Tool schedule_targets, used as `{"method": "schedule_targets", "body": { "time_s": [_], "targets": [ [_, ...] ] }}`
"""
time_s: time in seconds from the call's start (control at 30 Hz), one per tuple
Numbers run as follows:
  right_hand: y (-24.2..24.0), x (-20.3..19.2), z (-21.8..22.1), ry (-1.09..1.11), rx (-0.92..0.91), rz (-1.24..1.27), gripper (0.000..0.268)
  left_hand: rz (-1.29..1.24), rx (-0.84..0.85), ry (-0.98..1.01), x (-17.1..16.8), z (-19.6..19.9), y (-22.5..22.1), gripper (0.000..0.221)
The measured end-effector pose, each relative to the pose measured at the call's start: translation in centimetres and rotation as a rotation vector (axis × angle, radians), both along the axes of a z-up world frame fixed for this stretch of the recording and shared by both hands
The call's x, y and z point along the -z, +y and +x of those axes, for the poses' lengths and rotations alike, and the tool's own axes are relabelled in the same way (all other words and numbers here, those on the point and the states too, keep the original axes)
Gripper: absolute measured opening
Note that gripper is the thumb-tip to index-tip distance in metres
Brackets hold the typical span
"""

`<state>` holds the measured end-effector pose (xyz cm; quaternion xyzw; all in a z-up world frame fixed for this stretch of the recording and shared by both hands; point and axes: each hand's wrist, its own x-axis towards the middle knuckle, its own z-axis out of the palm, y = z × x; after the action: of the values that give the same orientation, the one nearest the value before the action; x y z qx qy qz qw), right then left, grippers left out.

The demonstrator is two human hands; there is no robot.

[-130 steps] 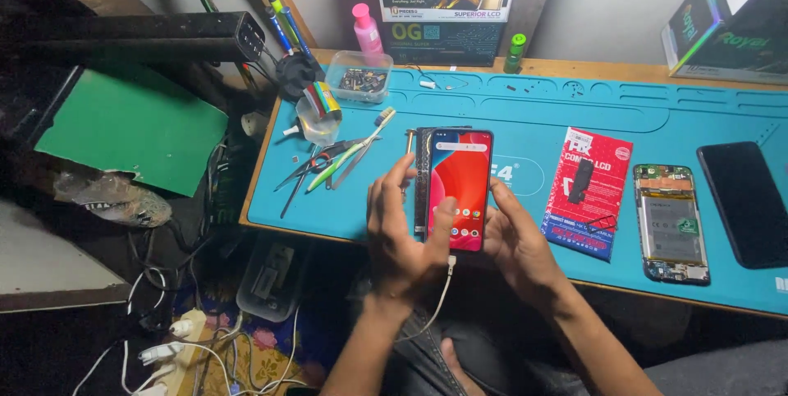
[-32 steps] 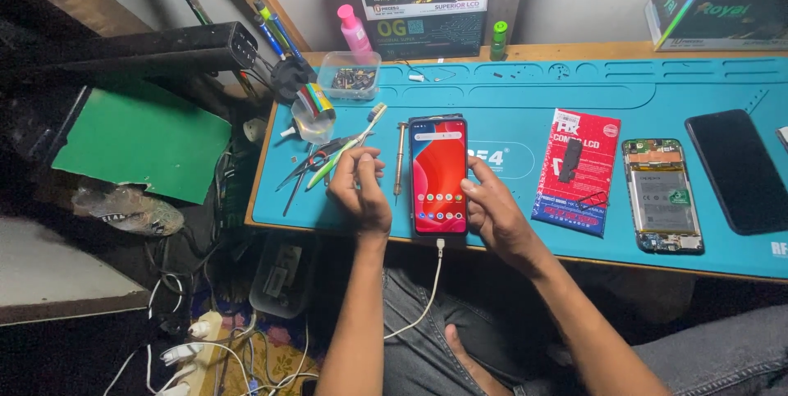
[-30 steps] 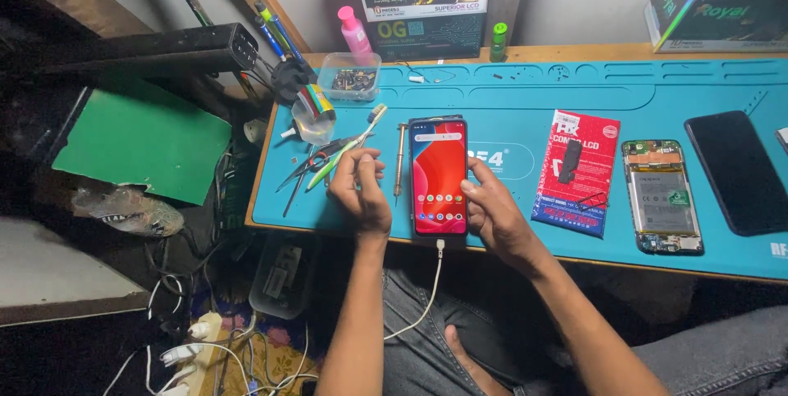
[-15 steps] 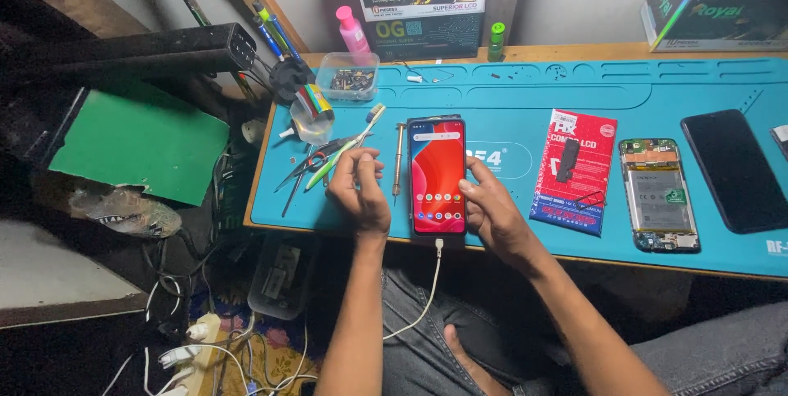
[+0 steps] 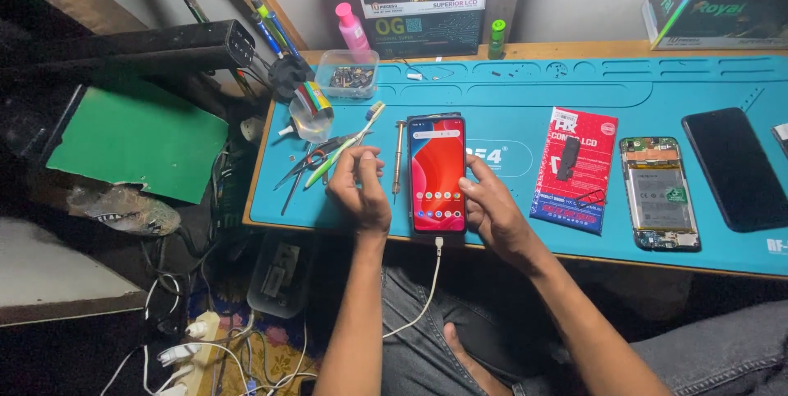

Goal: Testing a smartphone's touchscreen and searching through a box of replacement parts at a repair station.

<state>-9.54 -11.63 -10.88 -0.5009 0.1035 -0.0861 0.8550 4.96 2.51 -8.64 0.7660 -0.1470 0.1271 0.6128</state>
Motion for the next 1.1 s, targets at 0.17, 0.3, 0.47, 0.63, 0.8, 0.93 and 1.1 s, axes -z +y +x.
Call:
{"method": "schedule_targets", "body": {
  "time_s": [0.17,0.3,0.47,0.63,0.8,0.93,1.1],
  "targets": [
    [-0.1,2.1,0.1,0.004,-0.005,0.014,0.073,0.092,-0.022,-0.134,-2.6,-2.2,0.0,0.019],
    [-0.6,4.2,0.6,-0.078,-0.008,0.045,0.072,0.195,0.207,-0.074,-5.5,-5.5,-0.4,0.061],
    [0.0,0.9,0.7,-0.119,0.008,0.116,0.075,0.401,0.296,0.058,-9.2,-8.2,-1.7,0.097],
    [-0.2,1.5,0.8,-0.137,0.029,0.158,0.086,0.533,0.266,0.132,-10.0,-7.8,-3.1,0.106],
    [-0.3,-4.5,-0.1,-0.017,0.248,0.124,0.097,0.627,0.268,0.168,-10.1,-6.4,-3.5,0.104],
    [-1.6,-8.0,-2.2,-0.068,0.483,0.145,0.088,0.757,0.283,0.181,-9.6,-6.0,-4.5,0.098],
    [-3.5,-9.2,-6.2,-0.018,0.551,0.062,0.086,1.009,0.269,0.028,-4.6,-5.8,-4.8,0.096]
  ]
}}
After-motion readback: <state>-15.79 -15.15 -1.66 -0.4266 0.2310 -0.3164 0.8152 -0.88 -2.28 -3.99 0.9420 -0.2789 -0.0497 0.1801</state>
